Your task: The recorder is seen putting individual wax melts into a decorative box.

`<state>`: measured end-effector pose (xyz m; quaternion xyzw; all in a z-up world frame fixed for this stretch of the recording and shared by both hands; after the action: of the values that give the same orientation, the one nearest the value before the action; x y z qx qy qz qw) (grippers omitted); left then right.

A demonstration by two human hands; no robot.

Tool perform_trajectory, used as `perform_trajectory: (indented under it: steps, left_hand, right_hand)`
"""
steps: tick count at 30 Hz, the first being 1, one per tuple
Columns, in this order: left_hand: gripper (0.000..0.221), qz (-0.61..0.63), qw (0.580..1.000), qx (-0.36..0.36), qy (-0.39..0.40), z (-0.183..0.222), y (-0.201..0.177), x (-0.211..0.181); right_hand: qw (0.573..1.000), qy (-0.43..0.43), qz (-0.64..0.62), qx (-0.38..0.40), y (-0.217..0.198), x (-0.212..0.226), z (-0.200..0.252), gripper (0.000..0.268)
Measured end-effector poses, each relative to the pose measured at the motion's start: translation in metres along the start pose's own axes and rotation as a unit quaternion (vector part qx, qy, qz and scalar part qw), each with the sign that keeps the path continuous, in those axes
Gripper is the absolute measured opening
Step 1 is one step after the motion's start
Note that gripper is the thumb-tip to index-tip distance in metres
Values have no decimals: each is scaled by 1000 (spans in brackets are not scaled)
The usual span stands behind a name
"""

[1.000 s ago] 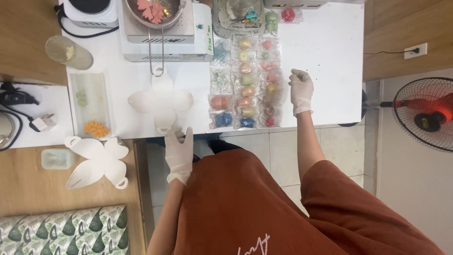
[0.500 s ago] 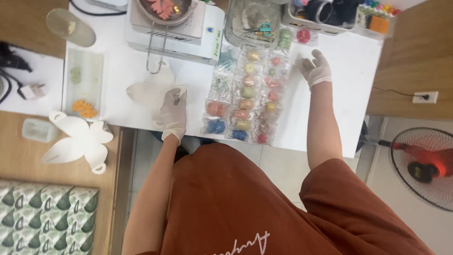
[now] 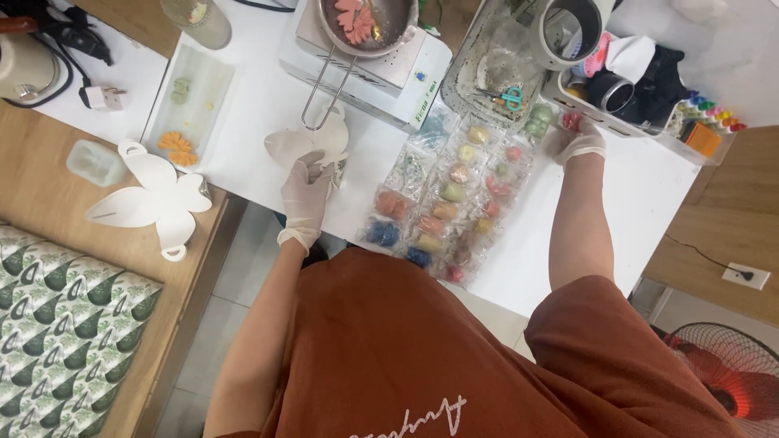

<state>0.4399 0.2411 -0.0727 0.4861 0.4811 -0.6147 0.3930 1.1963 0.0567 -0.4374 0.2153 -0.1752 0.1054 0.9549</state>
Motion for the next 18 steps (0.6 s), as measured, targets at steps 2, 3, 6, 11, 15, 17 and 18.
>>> perform_trajectory:
  steps: [2,3,6,11,15,17,18]
  left_hand:
    - [33,-9,1000,7,-1,5,4,4]
    - [34,-20,1000,18,1,8,5,5]
    - [41,-37,997,60,19,15,17,15]
    - [46,-141,982,70,106,38,7,1]
    - [45,-230,966,-44,109,51,-38,4]
    - [48,-223,970,-72,65,50,-55,27]
    - [51,-216,971,-99,19,50,-65,41]
  right_hand:
    - [997,-3,36,-70,14,-15,151,22]
    - [988,-9,67,-138,111,-49,168,29]
    - [984,-67,100,-131,87,-40,141,26]
    - [965,-208,34,-155,38,-55,231,4]
    - [916,-330,47,-224,186,-160,363,48]
    - [928,-305,142,-157,224,-212,398,59]
    - [928,-277,235,-89,248,-242,414,71]
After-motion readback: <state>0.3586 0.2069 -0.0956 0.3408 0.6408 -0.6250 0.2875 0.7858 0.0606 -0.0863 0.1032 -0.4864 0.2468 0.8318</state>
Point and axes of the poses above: each hand's wrist, its own z-axis away from the middle knuckle, its own y-axis out of the palm, x = y × z, the point moved 5 cm from there along -z, towards the middle knuckle, and after that the axes turned 14 degrees about y, right-handed, at the moved point
